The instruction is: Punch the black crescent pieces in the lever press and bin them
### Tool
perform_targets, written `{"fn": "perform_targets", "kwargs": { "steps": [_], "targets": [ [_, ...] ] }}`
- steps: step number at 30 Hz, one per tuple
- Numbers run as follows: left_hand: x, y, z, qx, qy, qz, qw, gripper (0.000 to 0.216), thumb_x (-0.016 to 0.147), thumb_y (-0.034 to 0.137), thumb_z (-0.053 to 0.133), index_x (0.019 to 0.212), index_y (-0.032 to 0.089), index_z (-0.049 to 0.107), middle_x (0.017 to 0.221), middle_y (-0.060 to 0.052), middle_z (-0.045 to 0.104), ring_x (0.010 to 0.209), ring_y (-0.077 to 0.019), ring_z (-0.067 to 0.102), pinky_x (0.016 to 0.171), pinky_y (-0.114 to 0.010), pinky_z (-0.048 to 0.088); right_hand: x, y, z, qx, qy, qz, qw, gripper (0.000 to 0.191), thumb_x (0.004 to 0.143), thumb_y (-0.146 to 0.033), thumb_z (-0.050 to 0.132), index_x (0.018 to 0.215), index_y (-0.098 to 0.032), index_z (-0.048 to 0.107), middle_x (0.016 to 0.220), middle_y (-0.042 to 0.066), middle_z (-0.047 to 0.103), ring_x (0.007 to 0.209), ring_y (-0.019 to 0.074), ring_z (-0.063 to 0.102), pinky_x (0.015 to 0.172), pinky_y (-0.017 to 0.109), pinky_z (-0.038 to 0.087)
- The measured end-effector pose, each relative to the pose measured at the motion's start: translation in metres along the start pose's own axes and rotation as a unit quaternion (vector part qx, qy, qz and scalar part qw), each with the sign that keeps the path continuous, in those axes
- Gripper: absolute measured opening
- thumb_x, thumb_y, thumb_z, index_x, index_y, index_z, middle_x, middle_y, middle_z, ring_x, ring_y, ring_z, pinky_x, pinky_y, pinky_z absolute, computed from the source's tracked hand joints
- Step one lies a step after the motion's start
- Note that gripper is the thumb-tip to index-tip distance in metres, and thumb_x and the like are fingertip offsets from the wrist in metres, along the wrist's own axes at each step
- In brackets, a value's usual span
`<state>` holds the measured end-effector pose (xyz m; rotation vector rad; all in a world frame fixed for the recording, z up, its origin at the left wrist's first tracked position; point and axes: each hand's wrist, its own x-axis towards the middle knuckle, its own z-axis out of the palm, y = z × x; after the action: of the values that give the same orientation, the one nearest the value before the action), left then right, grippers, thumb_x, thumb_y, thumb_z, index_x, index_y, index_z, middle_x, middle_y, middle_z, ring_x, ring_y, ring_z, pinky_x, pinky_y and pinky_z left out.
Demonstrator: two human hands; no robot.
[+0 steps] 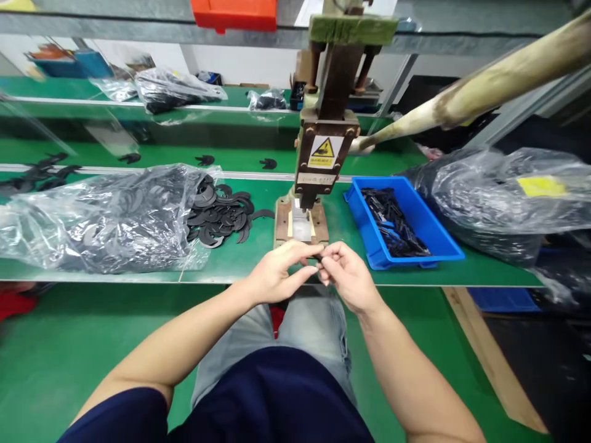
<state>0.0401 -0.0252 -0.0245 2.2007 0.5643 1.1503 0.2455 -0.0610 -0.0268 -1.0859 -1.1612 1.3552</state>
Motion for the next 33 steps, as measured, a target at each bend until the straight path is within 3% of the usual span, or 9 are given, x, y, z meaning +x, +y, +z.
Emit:
{"fn": "perform_targets", "kwargs": {
  "steps": [5,13,21,25,27,30,32,33],
  "targets": [
    [-0.019,-0.007,0.002,0.024,0.032,-0.041,0.998,0.02,0.101,0.028,0.067,0.118,0.022,0.074,0.102,-0.007,0.076,0.09,-0.0174,0.072,0.081,-0.032,0.06,-0.003,0.016,0.015,0.022,-0.016,0.036,0.999,0.039,0.088,-0.059,0.072,0.09,-0.023,0.055,0.069,-0.005,0.062,0.055,0.0073,0.053,0.052,0.022,0.045],
    [-0.035,-0.008,0.001,0.025,0.046,-0.063,0.997,0.019,0.1,0.028,0.069,0.116,0.021,0.074,0.099,-0.008,0.077,0.089,-0.0182,0.073,0.08,-0.033,0.061,-0.004,0.032,0.018,0.02,-0.004,0.043,0.999,0.038,0.09,-0.059,0.069,0.09,-0.023,0.055,0.069,-0.004,0.062,0.054,0.0069,0.052,0.051,0.022,0.043],
    [-0.036,-0.012,-0.003,0.047,0.05,-0.019,0.997,0.019,0.098,0.025,0.07,0.117,0.024,0.072,0.102,-0.007,0.077,0.092,-0.0188,0.074,0.083,-0.035,0.062,-0.002,0.039,0.019,-0.019,-0.013,0.045,0.999,0.04,0.092,-0.061,0.065,0.089,-0.023,0.053,0.068,-0.005,0.062,0.053,0.0072,0.052,0.051,0.022,0.043],
    [-0.023,-0.024,-0.015,0.096,0.03,0.0,0.995,0.012,0.099,0.025,0.069,0.111,0.024,0.073,0.1,-0.006,0.079,0.093,-0.0185,0.075,0.087,-0.034,0.061,0.011,0.021,-0.002,-0.079,-0.01,0.03,0.996,0.037,0.09,-0.058,0.069,0.092,-0.022,0.061,0.073,-0.002,0.066,0.06,0.0099,0.058,0.055,0.024,0.048],
    [-0.01,-0.04,-0.025,0.122,0.048,-0.008,0.991,0.012,0.1,0.026,0.068,0.11,0.022,0.074,0.102,-0.006,0.079,0.094,-0.0178,0.074,0.088,-0.032,0.061,0.027,-0.01,-0.024,-0.122,0.045,-0.036,0.991,0.032,0.089,-0.052,0.073,0.098,-0.022,0.066,0.081,-0.001,0.067,0.07,0.01,0.062,0.063,0.024,0.052],
    [0.015,-0.075,-0.037,0.174,0.074,-0.035,0.981,0.017,0.102,0.028,0.063,0.111,0.021,0.075,0.107,-0.007,0.079,0.098,-0.0181,0.074,0.09,-0.032,0.06,0.055,-0.086,-0.049,-0.153,0.193,-0.295,0.923,0.026,0.094,-0.048,0.068,0.105,-0.023,0.067,0.09,0.0,0.067,0.076,0.0103,0.064,0.07,0.026,0.054],
    [0.032,-0.097,-0.041,0.214,0.058,-0.055,0.974,0.02,0.103,0.027,0.06,0.111,0.021,0.076,0.111,-0.007,0.079,0.104,-0.0195,0.073,0.096,-0.033,0.059,0.067,-0.143,-0.048,-0.089,0.172,-0.448,0.873,0.03,0.096,-0.05,0.064,0.11,-0.023,0.066,0.093,0.001,0.066,0.084,0.0131,0.067,0.073,0.029,0.055],
    [0.039,-0.105,-0.041,0.233,0.041,-0.064,0.969,0.021,0.103,0.027,0.058,0.111,0.021,0.077,0.113,-0.008,0.078,0.107,-0.0202,0.073,0.099,-0.034,0.058,0.069,-0.169,-0.042,-0.072,0.141,-0.49,0.857,0.032,0.097,-0.051,0.063,0.11,-0.022,0.066,0.1,0.002,0.068,0.092,0.0142,0.07,0.08,0.031,0.057]
  ]
}}
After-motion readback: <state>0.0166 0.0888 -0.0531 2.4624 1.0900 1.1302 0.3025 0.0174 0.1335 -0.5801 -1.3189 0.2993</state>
